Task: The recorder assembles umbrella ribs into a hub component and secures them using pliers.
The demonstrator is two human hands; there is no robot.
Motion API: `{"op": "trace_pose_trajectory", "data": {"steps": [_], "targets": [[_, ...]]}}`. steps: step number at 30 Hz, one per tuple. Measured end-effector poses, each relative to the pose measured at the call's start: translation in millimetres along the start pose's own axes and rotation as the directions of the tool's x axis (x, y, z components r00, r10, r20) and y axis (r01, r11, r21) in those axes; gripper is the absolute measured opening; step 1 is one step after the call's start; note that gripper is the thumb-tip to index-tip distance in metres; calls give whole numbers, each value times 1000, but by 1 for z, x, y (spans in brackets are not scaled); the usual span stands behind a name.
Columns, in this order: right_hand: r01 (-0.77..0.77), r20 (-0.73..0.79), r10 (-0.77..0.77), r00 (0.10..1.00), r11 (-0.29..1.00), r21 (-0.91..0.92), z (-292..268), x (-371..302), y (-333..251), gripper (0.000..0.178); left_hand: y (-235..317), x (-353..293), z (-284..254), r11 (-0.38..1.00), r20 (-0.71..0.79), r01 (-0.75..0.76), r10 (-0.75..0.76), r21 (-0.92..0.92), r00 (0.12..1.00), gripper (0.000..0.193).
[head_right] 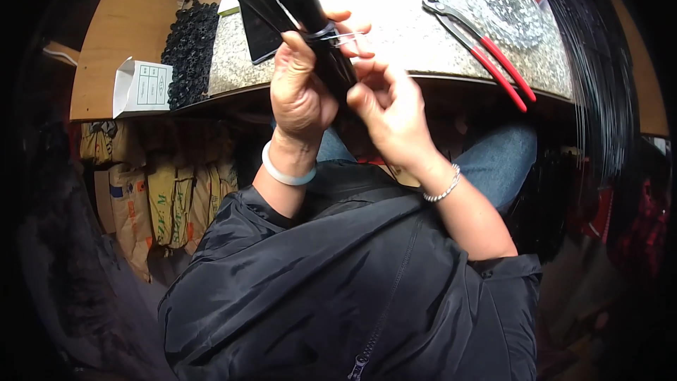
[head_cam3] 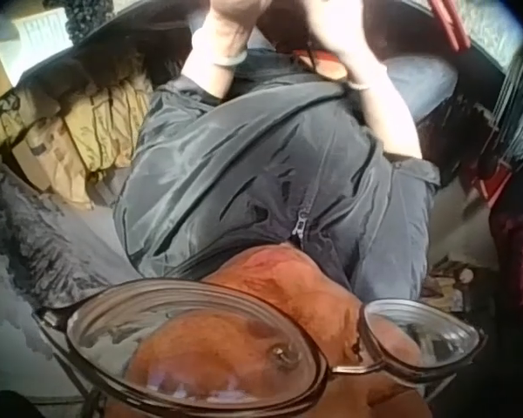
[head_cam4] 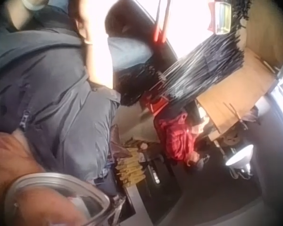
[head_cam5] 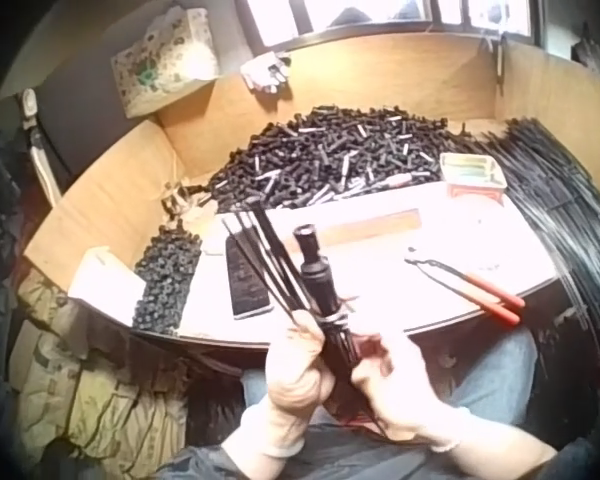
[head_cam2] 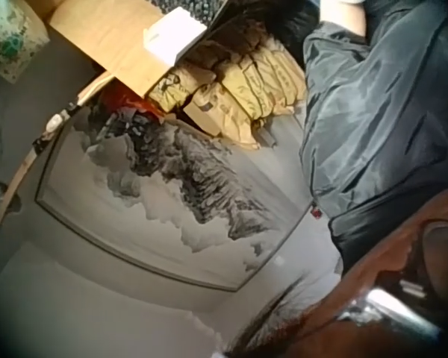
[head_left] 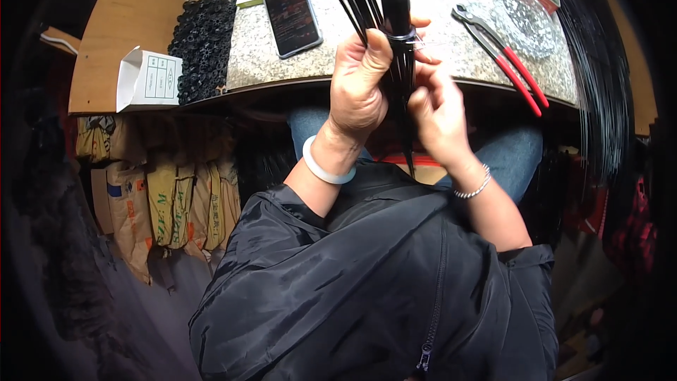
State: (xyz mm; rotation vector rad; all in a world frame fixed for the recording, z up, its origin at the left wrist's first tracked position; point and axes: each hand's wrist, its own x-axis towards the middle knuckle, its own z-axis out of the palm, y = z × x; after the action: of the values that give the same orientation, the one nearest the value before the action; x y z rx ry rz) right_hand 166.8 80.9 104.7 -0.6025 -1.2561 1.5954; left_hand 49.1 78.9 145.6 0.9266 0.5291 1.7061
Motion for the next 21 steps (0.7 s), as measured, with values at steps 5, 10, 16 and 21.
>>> {"op": "trace_pose_trajectory", "data": {"steps": [5,10,16,21], "targets": [[-73,57,98,994,935,-348,5,-25,20,39,5,11,3,966,169,-77,121,-247,978,39],[203,119,-167,979,862,-465,3,-20,12,17,25,-4,16,957,13,151,-159,249,987,16],[305,10,-345,939,815,-493,-6,-11,-19,92,16,-9,29,865,-9,-139,164,483,986,18],[541,283,-595,753,314,-780,4,7,-86,88,20,-16,38,845,-84,-62,125,532,989,14]]}}
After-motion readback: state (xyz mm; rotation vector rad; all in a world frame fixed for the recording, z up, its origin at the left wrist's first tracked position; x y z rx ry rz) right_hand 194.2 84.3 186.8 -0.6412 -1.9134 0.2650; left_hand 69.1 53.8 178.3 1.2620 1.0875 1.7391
